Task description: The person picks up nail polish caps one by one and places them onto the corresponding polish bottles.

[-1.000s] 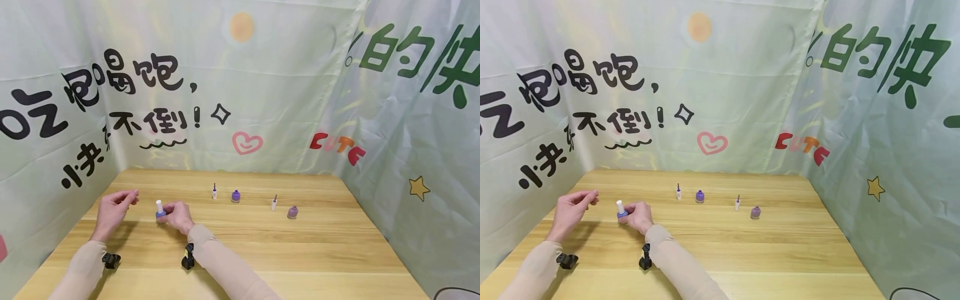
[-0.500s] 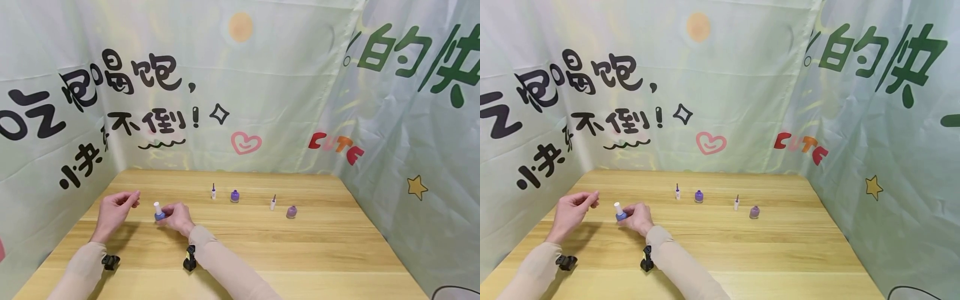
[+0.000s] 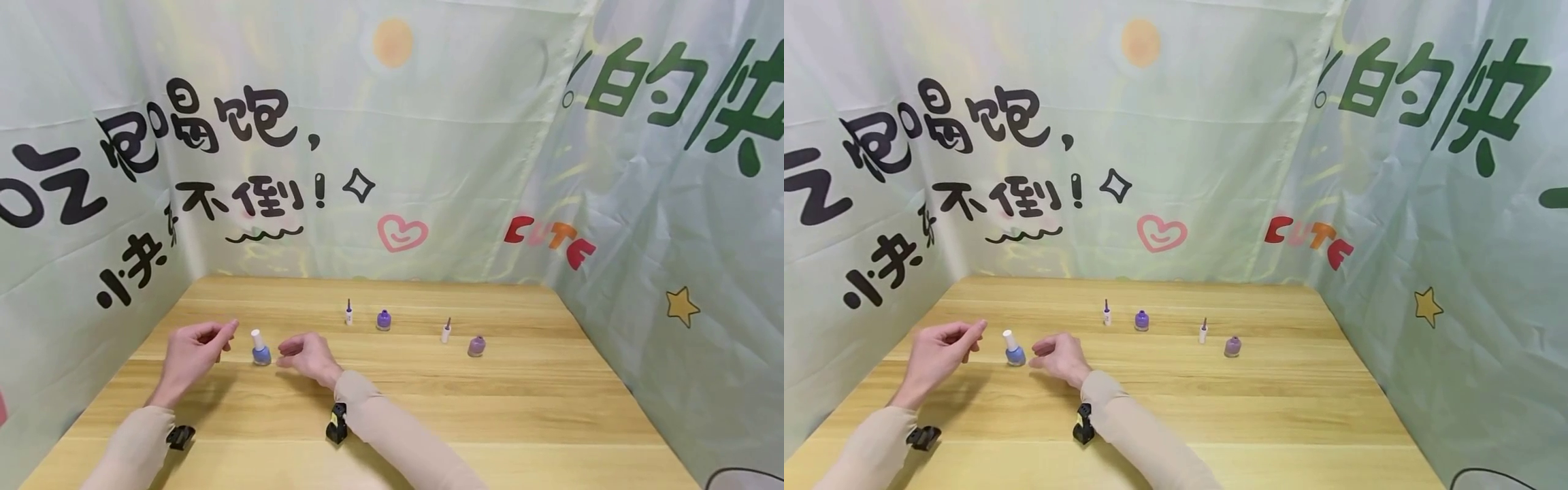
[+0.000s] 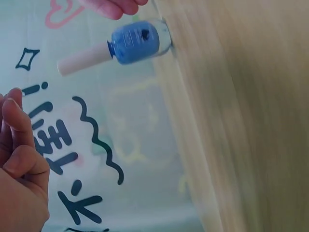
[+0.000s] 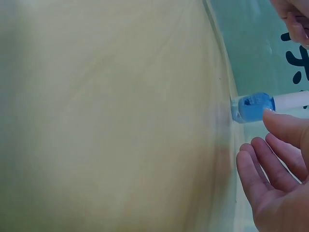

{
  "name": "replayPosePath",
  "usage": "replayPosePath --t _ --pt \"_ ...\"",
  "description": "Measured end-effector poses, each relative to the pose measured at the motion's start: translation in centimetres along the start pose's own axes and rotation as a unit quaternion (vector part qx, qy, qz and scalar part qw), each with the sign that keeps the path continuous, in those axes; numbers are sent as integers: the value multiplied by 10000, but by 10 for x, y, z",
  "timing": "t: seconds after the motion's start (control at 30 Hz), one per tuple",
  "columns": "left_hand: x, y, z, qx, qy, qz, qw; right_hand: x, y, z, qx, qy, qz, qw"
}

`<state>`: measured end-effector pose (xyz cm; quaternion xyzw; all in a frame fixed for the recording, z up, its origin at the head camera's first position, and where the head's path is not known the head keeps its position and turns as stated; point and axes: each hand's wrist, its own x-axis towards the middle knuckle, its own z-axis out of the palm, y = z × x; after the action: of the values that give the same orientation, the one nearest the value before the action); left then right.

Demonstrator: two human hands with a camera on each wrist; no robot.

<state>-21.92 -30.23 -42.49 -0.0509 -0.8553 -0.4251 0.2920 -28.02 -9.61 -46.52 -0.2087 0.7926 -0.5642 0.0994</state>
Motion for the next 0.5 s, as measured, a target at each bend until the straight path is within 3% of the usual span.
replayPosePath --t 0.37,0.5 --pt "-1 14 25 -40 -131 768 9969 -9 1 -31 -226 124 -80 9996" --pt "-4 29 33 -162 -134 953 9952 -13 3 -40 -191 205 -89 9996"
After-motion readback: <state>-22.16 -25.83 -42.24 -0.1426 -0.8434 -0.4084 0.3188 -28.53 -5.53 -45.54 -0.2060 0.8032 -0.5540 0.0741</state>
